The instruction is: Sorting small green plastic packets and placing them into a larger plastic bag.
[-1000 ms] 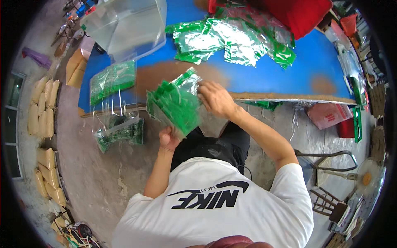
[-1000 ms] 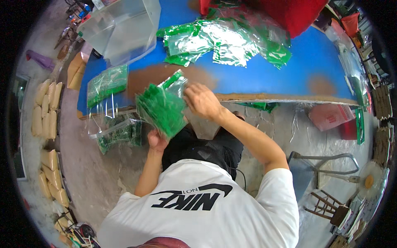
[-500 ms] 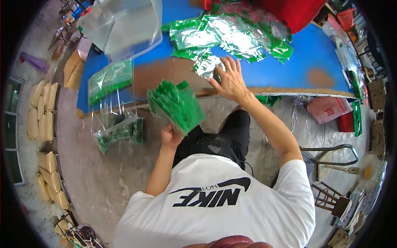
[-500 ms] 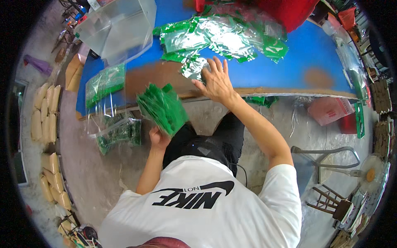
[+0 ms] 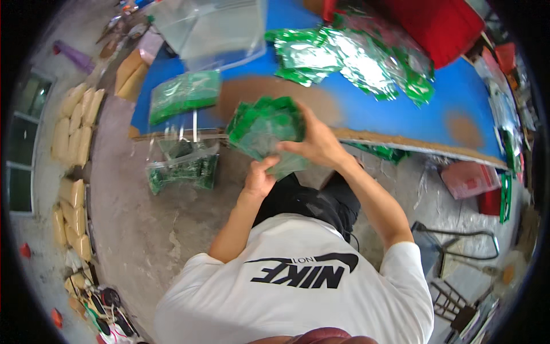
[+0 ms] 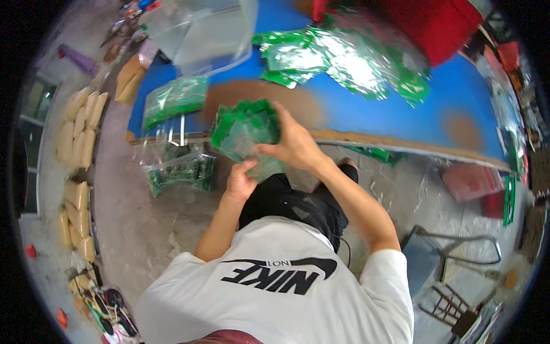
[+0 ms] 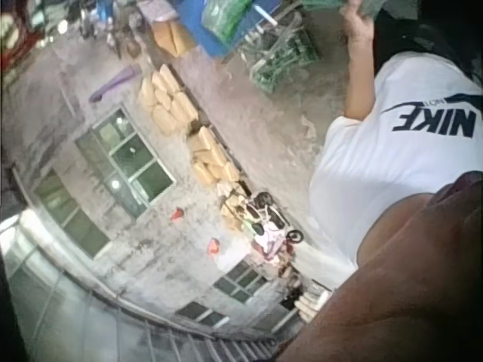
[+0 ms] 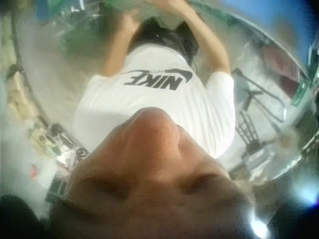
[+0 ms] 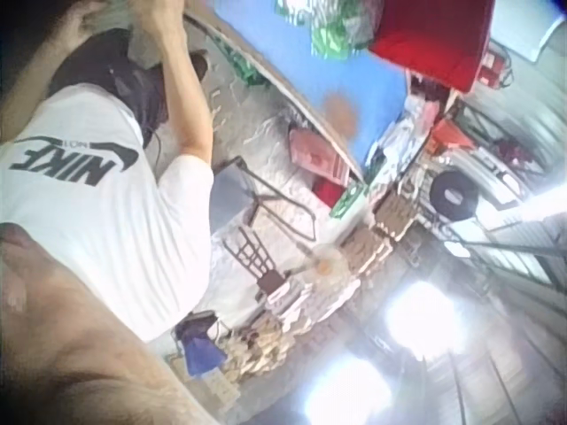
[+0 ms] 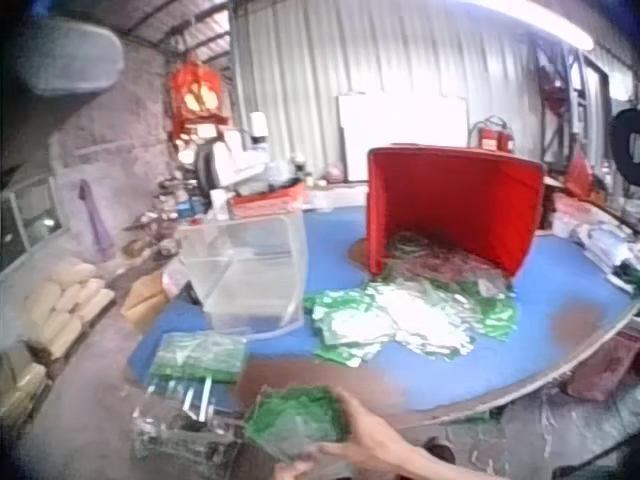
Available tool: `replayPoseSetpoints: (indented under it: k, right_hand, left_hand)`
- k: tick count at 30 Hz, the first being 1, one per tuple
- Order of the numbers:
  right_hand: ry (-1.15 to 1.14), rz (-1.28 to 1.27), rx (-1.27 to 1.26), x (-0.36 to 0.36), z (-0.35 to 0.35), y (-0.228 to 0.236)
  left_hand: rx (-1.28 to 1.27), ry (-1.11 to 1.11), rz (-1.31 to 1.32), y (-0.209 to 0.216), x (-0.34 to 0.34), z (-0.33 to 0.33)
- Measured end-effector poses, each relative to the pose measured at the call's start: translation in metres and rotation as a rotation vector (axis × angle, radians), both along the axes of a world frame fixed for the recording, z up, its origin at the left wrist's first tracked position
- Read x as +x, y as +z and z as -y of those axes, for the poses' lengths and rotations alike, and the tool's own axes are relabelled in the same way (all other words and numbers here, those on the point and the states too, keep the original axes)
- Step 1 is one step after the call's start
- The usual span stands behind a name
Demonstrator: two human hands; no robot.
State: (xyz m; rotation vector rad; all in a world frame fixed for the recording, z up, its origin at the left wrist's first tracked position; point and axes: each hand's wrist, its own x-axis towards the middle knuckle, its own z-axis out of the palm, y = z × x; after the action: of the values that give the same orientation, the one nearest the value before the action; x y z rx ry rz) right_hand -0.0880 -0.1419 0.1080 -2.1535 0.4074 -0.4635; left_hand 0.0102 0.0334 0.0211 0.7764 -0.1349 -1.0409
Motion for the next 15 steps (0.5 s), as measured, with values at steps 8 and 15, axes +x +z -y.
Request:
replayPoseSetpoints:
  k: [8,15]
  right_hand:
    - [0.044,0.162,0.31,0.015,0.064,0.029]
    - [-0.092,0.162,0.066,0.029,0.055,-0.03]
  left_hand:
    - [-0.009,-0.237,1.079,0.078,0.095,0.087]
    - [-0.015,-0.214,1.167,0.049,0.11,0.1]
